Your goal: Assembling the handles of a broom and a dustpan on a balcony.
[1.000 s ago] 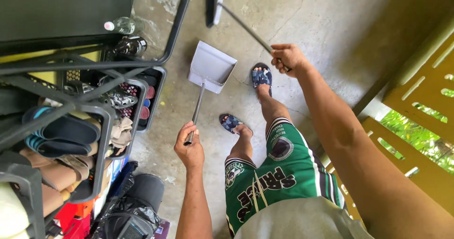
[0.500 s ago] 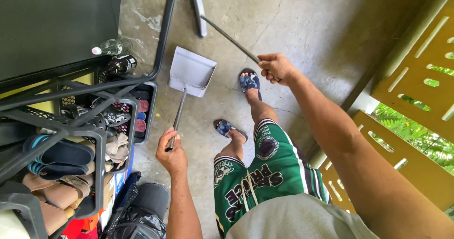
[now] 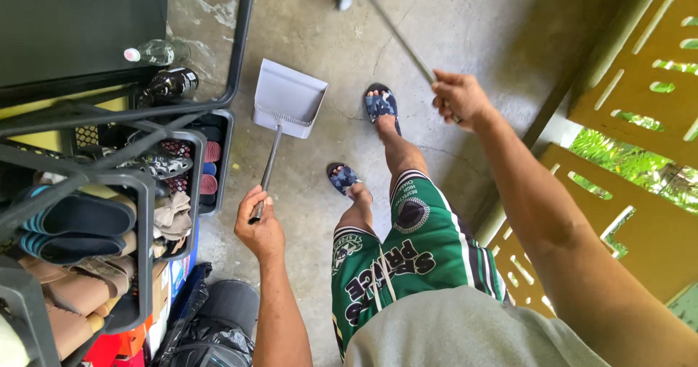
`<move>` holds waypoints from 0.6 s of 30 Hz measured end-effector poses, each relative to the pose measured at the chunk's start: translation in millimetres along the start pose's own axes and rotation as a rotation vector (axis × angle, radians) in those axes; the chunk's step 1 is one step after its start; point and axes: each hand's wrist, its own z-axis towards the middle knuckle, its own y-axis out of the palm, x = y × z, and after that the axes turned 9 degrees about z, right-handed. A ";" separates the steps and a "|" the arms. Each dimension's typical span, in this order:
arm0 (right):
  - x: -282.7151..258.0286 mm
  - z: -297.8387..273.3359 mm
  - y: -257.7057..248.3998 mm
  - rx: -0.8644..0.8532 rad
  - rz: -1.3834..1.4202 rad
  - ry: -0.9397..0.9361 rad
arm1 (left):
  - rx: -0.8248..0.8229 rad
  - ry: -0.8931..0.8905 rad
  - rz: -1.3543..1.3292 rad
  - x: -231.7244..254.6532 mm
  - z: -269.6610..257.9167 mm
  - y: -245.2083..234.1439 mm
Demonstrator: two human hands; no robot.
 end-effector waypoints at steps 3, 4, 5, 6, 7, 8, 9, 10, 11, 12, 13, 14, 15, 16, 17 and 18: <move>43.8 -28.8 26.4 -0.110 0.043 0.087 | -0.011 0.044 -0.014 -24.2 -13.3 -13.7; 58.1 -33.1 31.9 -0.134 0.032 0.114 | -0.020 0.048 -0.024 -32.6 -17.3 -19.0; 71.9 -37.6 36.8 -0.159 0.021 0.141 | -0.029 0.052 -0.034 -40.2 -21.7 -24.1; 84.9 -33.6 34.6 -0.154 0.031 0.137 | -0.036 0.061 -0.033 -47.6 -24.4 -30.1; 97.3 -29.3 31.2 -0.103 0.031 0.140 | -0.046 0.050 -0.046 -54.2 -27.3 -35.2; 112.5 -27.4 26.5 -0.049 0.034 0.149 | -0.062 0.037 -0.054 -60.5 -31.9 -41.2; 123.1 -30.5 23.5 -0.040 0.047 0.152 | -0.076 0.044 -0.049 -69.1 -36.2 -49.0; 133.1 -34.9 17.1 0.004 0.071 0.122 | -0.088 0.050 -0.062 -76.3 -39.9 -54.3; 142.2 -39.3 9.8 0.048 0.094 0.092 | -0.100 0.057 -0.075 -82.4 -43.4 -58.8; 153.7 -50.5 5.0 0.067 0.105 0.094 | -0.121 0.064 -0.077 -89.4 -47.9 -62.7; 164.3 -61.7 0.0 0.076 0.102 0.055 | -0.127 0.074 -0.077 -95.5 -52.0 -66.3; 172.0 -69.8 -3.2 0.079 0.097 0.011 | -0.126 0.087 -0.078 -100.9 -54.4 -69.2; 176.8 -88.3 -2.0 0.093 0.106 0.008 | -0.139 0.097 -0.082 -105.3 -57.0 -71.6; 182.0 -106.4 -0.1 0.098 0.111 0.017 | -0.138 0.110 -0.066 -108.9 -60.1 -75.0; 186.5 -124.0 1.9 0.103 0.115 0.027 | -0.136 0.124 -0.051 -112.1 -62.7 -78.0; 193.2 -141.0 3.6 0.110 0.123 0.024 | -0.143 0.132 -0.051 -116.3 -63.7 -80.7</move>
